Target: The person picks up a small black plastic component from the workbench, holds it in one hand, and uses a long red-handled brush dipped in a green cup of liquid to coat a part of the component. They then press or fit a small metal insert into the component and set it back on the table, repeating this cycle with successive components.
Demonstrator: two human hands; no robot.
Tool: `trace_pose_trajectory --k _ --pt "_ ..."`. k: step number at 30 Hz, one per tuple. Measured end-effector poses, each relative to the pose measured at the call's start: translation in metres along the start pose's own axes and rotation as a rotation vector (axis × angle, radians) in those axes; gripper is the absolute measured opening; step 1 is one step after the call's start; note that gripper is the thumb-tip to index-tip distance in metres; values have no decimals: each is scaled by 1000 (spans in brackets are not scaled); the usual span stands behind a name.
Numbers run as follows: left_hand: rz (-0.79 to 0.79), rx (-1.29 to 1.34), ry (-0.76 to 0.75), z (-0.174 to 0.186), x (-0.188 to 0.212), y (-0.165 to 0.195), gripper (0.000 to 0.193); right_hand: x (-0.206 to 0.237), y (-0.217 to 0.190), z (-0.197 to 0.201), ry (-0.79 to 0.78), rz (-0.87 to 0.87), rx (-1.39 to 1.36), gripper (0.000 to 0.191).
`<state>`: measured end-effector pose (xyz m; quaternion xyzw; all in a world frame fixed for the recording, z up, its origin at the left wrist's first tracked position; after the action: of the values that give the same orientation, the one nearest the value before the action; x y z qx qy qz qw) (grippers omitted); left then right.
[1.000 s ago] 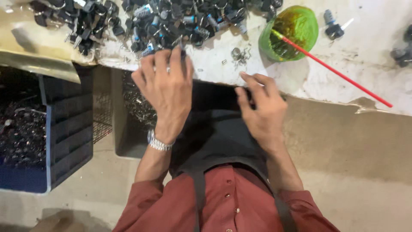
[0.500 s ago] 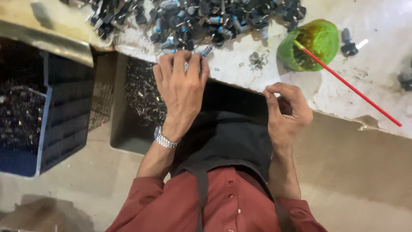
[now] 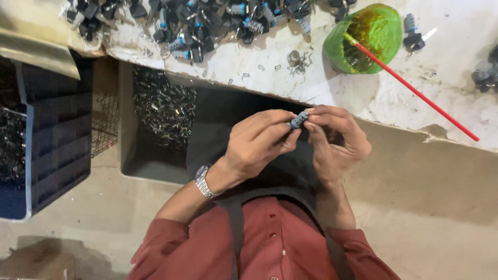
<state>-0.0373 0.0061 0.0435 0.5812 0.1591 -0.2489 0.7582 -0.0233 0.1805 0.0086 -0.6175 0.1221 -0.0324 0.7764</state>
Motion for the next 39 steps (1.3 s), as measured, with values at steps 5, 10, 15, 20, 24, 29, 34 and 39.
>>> trace_pose_trajectory --k 5,10,15,20,24,29,34,39 --pt "-125 -128 -112 0 -7 11 20 -1 -17 -1 -9 204 174 16" --pt "-257 -338 -198 -7 -8 22 19 4 -21 2 -13 246 310 21" --pt "-214 -230 -175 -6 -6 14 19 -4 22 10 -50 -193 -81 18" --pt "134 24 -82 1 -3 -12 25 -24 39 73 534 -234 -409 34" --pt "253 22 -45 5 -6 -17 35 -32 11 85 416 13 -207 23" --pt "228 -7 22 13 -18 -14 35 -10 19 102 512 -57 -438 31" --pt "272 47 29 11 -18 -19 35 19 46 93 476 -222 -540 26" --pt "251 39 39 8 -17 -19 34 32 59 105 549 -182 -416 25"
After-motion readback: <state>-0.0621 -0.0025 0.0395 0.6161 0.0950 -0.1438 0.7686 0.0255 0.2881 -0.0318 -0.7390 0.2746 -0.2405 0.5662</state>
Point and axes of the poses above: each hand's wrist, its own x-axis away from the middle knuckle, its own z-axis out of the back of the hand, y = z × x, the point moved 8 cm from there along -x, towards the middle knuckle, and after that the axes turned 5 degrees about x, right-handed, at the moved point
